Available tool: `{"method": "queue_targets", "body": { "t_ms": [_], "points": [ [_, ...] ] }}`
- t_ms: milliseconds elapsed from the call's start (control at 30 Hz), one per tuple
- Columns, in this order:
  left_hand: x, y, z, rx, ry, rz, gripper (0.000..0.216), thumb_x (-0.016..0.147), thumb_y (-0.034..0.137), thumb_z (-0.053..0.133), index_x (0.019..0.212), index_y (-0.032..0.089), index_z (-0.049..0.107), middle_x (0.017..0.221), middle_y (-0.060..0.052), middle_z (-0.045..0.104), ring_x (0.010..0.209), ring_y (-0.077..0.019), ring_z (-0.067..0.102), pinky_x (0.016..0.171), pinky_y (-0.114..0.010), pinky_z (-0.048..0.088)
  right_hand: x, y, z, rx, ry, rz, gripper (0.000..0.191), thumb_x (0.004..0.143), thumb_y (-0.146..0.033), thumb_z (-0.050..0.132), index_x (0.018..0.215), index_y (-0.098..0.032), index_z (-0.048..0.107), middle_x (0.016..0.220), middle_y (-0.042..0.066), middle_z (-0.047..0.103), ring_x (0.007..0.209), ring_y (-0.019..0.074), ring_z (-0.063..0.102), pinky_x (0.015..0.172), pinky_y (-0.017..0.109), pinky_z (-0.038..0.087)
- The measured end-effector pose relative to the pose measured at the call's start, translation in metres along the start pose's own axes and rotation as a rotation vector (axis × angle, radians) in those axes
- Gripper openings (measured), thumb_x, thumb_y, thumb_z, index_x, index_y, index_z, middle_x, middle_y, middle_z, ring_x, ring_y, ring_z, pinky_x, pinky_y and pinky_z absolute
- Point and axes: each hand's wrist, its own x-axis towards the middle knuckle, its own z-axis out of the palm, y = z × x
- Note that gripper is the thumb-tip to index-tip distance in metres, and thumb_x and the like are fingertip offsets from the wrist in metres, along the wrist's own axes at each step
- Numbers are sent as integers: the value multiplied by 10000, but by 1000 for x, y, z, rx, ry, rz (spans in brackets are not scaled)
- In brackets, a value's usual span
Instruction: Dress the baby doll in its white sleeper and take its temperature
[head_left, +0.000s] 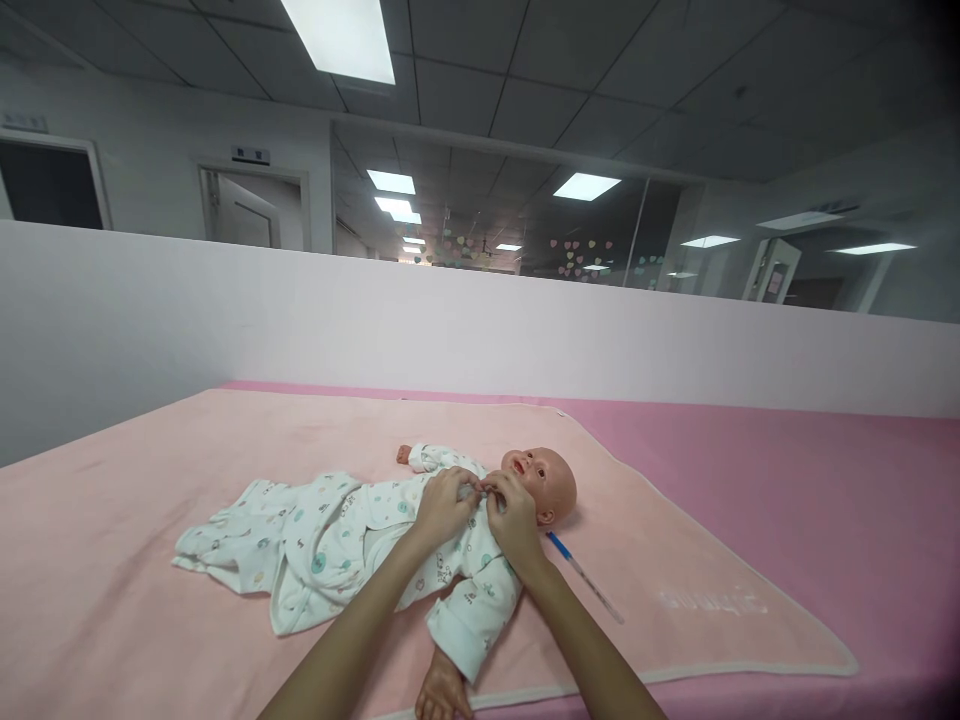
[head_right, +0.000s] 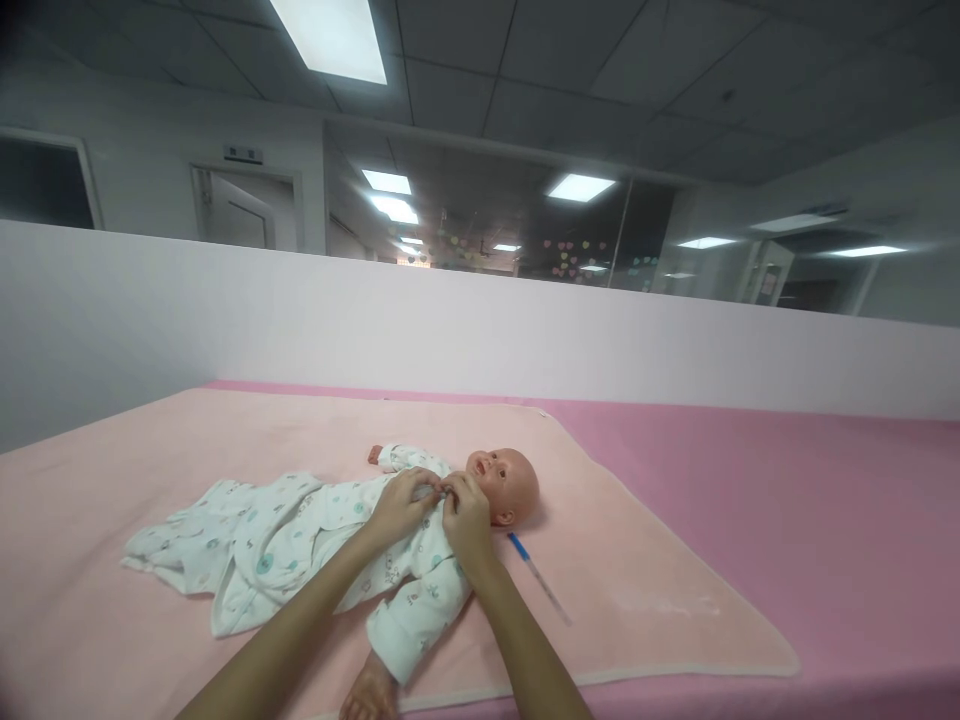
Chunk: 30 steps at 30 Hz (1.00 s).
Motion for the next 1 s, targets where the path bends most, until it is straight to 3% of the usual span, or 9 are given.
{"method": "queue_targets", "body": {
  "t_ms": [167,300,400,500,700,867,1000],
  "points": [
    [5,-7,-13,-451,-73,-171,204,709,221,505,881,164,598,902,-49,644,875,-148,577,814,-273,437,1,0,-3,-92,-20,-49,237,745,-80,381,828,-181,578,855,59,597,835,175,542,761,303,439],
    [6,-17,-35,-697,-138,-345,291,727,272,518,983,143,563,938,-79,651,914,-149,591,821,-263,445,7,-8,-1,-100,-127,-126,229,735,-103,432,874,-198,587,872,48,613,851,180,541,792,316,425],
    [2,-23,-52,-691,-237,-377,294,722,300,531,970,149,578,903,-64,657,919,-153,592,815,-259,443,15,-14,8,-82,-259,-168,239,689,-88,452,837,-209,594,823,25,618,809,169,542,754,295,422],
    [-2,-23,-61,-676,-298,-308,280,706,307,562,938,156,603,888,-54,660,914,-160,589,829,-272,435,24,-16,19,-99,-359,-201,239,618,-54,422,736,-197,572,756,16,603,751,160,532,702,270,410],
    [-5,-23,-58,-577,-313,-140,404,566,239,692,950,167,589,917,-44,612,854,-137,552,786,-255,437,42,-8,24,-66,-474,-146,189,562,-61,410,607,-189,541,634,-8,563,613,130,497,592,224,380],
    [-7,-21,-56,-367,-267,-150,348,603,238,643,942,191,580,746,27,552,545,-48,379,511,-184,318,40,-6,14,124,-517,-83,215,581,-65,413,659,-193,567,705,-9,591,693,131,532,673,232,414],
    [-10,-15,-54,-240,-219,-135,312,637,233,598,947,206,565,698,41,531,539,-58,374,511,-188,307,35,-6,11,172,-452,-77,192,588,-73,456,658,-202,579,719,-9,607,715,136,553,680,235,430]
  ]
}}
